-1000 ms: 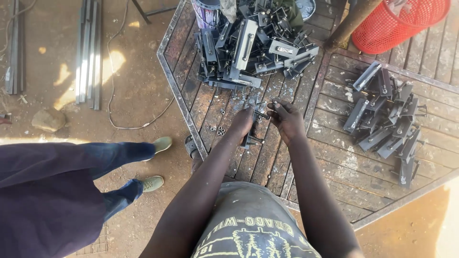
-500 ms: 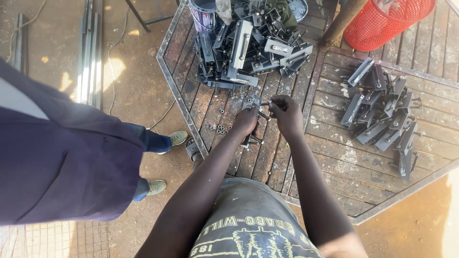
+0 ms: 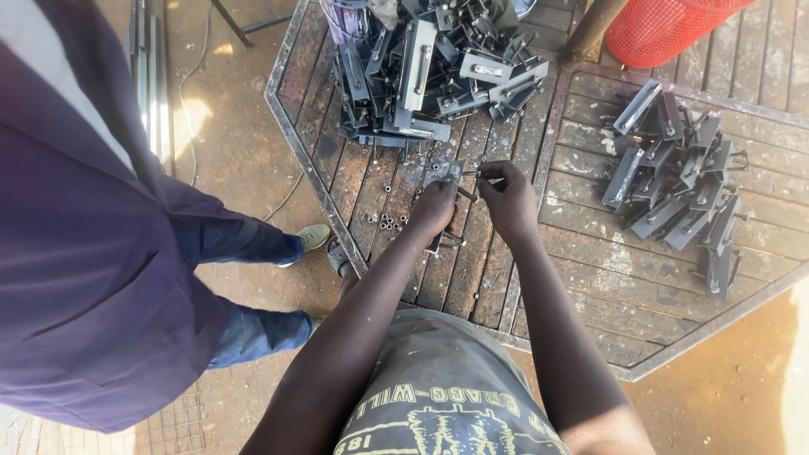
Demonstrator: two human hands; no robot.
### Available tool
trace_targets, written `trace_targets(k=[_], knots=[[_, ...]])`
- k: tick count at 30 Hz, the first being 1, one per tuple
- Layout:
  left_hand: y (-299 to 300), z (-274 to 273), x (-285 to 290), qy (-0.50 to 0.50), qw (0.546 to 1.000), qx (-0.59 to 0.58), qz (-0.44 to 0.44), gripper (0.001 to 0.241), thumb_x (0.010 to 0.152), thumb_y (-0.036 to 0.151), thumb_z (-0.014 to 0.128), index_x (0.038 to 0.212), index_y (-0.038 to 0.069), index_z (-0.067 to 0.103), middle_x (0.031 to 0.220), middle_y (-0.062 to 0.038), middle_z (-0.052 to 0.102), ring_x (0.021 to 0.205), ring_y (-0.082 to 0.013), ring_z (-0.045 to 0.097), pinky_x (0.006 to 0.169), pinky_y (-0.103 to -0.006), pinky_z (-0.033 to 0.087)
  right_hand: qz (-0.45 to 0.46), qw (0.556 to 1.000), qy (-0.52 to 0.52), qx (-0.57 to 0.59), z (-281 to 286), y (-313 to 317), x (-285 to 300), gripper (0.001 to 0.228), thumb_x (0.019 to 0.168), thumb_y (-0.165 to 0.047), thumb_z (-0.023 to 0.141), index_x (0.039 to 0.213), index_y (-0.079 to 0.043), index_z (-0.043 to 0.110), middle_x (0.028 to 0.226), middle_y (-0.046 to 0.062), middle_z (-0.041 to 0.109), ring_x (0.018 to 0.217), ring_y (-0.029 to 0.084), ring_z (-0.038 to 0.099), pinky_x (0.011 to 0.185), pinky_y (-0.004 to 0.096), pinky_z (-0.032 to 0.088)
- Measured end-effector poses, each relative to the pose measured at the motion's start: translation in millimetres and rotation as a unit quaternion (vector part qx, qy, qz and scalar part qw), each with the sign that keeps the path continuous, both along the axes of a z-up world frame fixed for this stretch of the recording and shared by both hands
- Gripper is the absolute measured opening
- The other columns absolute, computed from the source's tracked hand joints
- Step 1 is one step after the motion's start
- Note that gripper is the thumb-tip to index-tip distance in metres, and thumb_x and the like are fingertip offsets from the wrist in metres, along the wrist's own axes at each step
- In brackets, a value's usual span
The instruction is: Assembling small metal components and brackets on a workbench in a fabrication environment.
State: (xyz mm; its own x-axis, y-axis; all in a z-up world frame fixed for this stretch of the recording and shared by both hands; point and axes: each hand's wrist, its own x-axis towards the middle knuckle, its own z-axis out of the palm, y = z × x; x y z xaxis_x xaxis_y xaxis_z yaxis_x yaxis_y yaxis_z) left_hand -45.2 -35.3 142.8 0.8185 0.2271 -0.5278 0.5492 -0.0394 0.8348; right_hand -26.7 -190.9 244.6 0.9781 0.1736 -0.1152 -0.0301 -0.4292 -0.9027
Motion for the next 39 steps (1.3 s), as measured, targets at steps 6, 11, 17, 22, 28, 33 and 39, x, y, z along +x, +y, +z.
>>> trace_targets(k=[6,11,17,22,28,33,39], knots=[[-0.9,-4.9,6.0,0.022,0.998,0.043,-0.043,0.047,0.094,0.041,0.042,0.104,0.002,0.067,0.078,-0.016,0.071,0.058,-0.0285,0.072,0.054,-0.0448,0.065,-0.038,0.999,-0.005,0.002,-0.5,0.9,0.5,0.024,0.091,-0.013,0.073,0.115,-0.016,0.074,0.103,0.007,0.076,0.076,0.016,0.071,0.066,0.032,0.054],[-12.3,43.2,2.6,0.05,0.992,0.074,-0.085,0.058,0.097,0.048,0.04,0.121,0.003,0.066,0.099,-0.018,0.074,0.086,-0.0344,0.075,0.076,-0.05,0.063,-0.04,0.999,0.009,-0.021,-1.3,-6.6,7.5,0.025,0.09,-0.018,0.074,0.115,-0.021,0.075,0.104,0.002,0.077,0.08,0.019,0.072,0.071,0.034,0.055],[-42.1,54.9,19.6,0.074,0.987,0.053,-0.13,0.058,0.102,0.046,0.038,0.13,0.0,0.06,0.103,-0.017,0.07,0.094,-0.0318,0.068,0.084,-0.0488,0.058,-0.118,0.993,-0.011,-0.027,-29.0,-36.8,17.0,0.024,0.088,-0.019,0.077,0.112,-0.022,0.076,0.102,0.002,0.078,0.082,0.022,0.074,0.071,0.035,0.057],[-87.6,74.9,26.4,0.068,0.979,0.015,-0.193,0.057,0.109,0.039,0.038,0.144,-0.004,0.048,0.088,-0.013,0.067,0.072,-0.0222,0.068,0.068,-0.042,0.061,-0.196,0.981,0.001,-0.001,-28.6,-80.8,5.5,0.023,0.089,-0.016,0.075,0.112,-0.02,0.074,0.102,0.003,0.077,0.08,0.024,0.073,0.072,0.039,0.058],[-163.3,68.1,34.0,0.041,0.963,-0.027,-0.265,0.047,0.106,0.039,0.043,0.123,-0.003,0.055,0.078,-0.011,0.062,0.059,-0.0173,0.062,0.052,-0.0357,0.058,-0.302,0.949,-0.075,-0.053,-19.1,-150.7,-22.2,0.021,0.087,-0.009,0.078,0.106,-0.017,0.075,0.097,0.004,0.072,0.074,0.025,0.073,0.066,0.037,0.057],[-209.7,87.9,13.6,-0.004,0.918,0.006,-0.397,0.047,0.106,0.038,0.036,0.117,-0.002,0.058,0.076,-0.009,0.063,0.056,-0.0164,0.064,0.052,-0.0344,0.056,-0.37,0.921,-0.087,-0.084,-8.2,-190.2,-66.9,0.021,0.087,-0.009,0.079,0.105,-0.02,0.075,0.092,0.002,0.071,0.069,0.021,0.07,0.064,0.032,0.054],[-229.1,95.1,-22.5,-0.036,0.872,0.067,-0.484,0.052,0.107,0.046,0.032,0.118,0.001,0.055,0.092,-0.019,0.067,0.085,-0.0353,0.072,0.069,-0.0498,0.055,-0.443,0.891,-0.006,-0.094,-13.2,-203.0,-112.3,0.019,0.089,-0.018,0.08,0.108,-0.018,0.078,0.09,0.004,0.075,0.068,0.018,0.067,0.062,0.033,0.052]])
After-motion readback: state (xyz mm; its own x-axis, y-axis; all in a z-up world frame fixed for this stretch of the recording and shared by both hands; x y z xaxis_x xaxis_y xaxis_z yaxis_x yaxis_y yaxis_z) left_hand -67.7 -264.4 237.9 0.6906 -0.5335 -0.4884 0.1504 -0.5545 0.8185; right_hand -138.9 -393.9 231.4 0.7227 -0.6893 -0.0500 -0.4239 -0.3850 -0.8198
